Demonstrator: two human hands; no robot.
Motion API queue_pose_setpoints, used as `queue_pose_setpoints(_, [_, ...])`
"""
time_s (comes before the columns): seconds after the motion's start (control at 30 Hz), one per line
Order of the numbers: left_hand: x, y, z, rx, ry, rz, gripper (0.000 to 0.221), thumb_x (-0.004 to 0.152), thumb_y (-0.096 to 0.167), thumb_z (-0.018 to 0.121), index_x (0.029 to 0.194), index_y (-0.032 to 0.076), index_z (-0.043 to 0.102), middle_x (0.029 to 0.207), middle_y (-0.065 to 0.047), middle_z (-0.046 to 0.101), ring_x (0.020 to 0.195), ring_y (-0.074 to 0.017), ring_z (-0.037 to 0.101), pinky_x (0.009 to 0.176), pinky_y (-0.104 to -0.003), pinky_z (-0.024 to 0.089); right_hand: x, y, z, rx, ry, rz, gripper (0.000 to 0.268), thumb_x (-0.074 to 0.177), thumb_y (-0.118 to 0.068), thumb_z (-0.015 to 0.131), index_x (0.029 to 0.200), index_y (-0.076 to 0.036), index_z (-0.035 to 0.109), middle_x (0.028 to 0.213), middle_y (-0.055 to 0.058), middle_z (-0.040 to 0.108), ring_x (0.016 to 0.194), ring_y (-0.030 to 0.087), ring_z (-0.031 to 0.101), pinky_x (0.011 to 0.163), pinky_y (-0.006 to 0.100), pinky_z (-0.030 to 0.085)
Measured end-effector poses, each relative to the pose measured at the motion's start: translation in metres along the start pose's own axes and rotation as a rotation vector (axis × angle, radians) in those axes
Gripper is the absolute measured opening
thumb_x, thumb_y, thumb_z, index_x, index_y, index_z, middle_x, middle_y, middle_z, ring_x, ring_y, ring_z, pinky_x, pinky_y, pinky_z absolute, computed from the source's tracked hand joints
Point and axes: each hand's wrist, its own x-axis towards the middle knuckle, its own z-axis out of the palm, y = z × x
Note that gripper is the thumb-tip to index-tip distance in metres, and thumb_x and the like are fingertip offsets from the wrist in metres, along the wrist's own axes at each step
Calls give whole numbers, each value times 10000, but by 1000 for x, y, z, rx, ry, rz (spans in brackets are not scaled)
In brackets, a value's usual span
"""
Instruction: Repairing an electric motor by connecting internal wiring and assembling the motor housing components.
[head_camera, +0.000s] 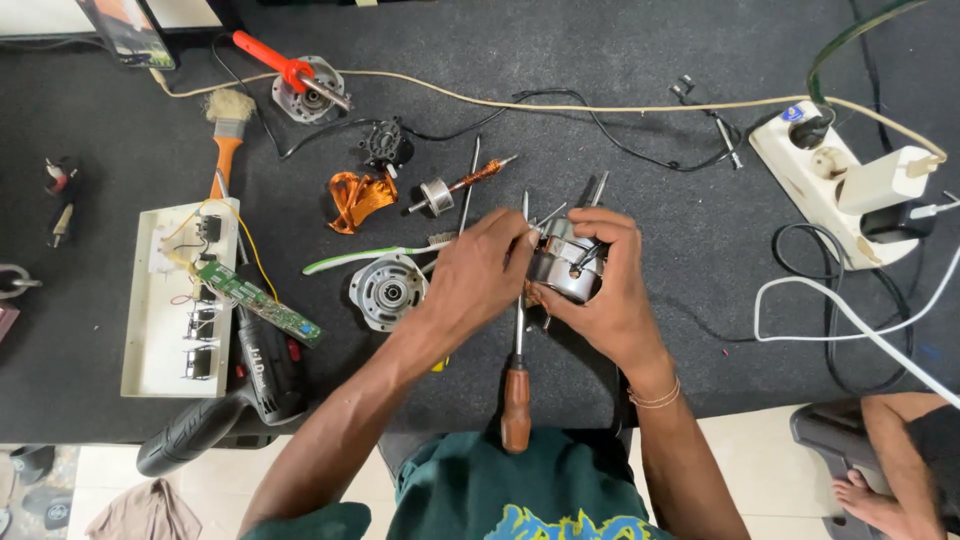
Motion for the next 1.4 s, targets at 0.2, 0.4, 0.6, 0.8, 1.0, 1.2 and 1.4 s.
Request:
queue_pose_setpoints(0.2, [-29,33,-8,-53,36,-74,241,1017,229,533,860,73,627,751,-125,591,697,-418,693,577,-506,553,-1,7,0,30,-9,-15,618,824,-223,879,1210,-30,436,1301,168,493,1294,353,508,1133,479,379])
queue_pose_setpoints(0.4, [-23,27,-48,-344,5,-139,239,986,255,613,845,82,699,728,-102,668,667,-274,705,585,-400,558,-3,9,3,39,-2,-17,662,815,-294,890,1208,-30,428,1315,172,494,1288,332,504,1120,484,375])
queue_pose_setpoints(0.6, [-61,15,-66,-572,2,-320,252,999,219,631,851,55,752,697,-92,697,651,-132,576,576,-304,509,-2,-1,5,-15,11,-32,639,826,-300,877,1241,-44,464,1336,155,495,1273,321,503,1102,463,376])
queue_pose_setpoints(0.8, [-102,-3,-67,-501,66,-314,232,993,235,660,878,65,769,666,-134,693,567,-197,653,500,-324,515,2,-24,1,-304,-36,-79,566,834,-323,867,1287,-104,608,1383,89,518,1274,313,484,1096,456,393])
queue_pose_setpoints(1.0, [-115,-13,-64,-143,7,-263,207,997,273,644,922,98,726,716,-122,658,647,-305,702,541,-409,548,15,-33,5,-623,-62,-387,256,901,-278,820,1120,-182,727,1225,43,555,1087,286,494,1021,448,349])
queue_pose_setpoints(1.2, [-120,-1,-55,-160,-18,-230,215,1004,265,623,918,90,713,701,-114,639,660,-322,702,543,-421,553,26,-23,1,-563,-84,-321,87,908,-185,831,976,-230,800,986,-49,611,902,192,599,882,353,461])
queue_pose_setpoints(1.4, [-115,5,-49,-131,-34,-151,220,1014,266,583,887,117,683,695,-80,609,661,-305,698,531,-404,551,42,-39,-3,-407,-282,-176,222,909,-90,760,1106,-192,762,1064,30,668,945,287,648,893,431,512])
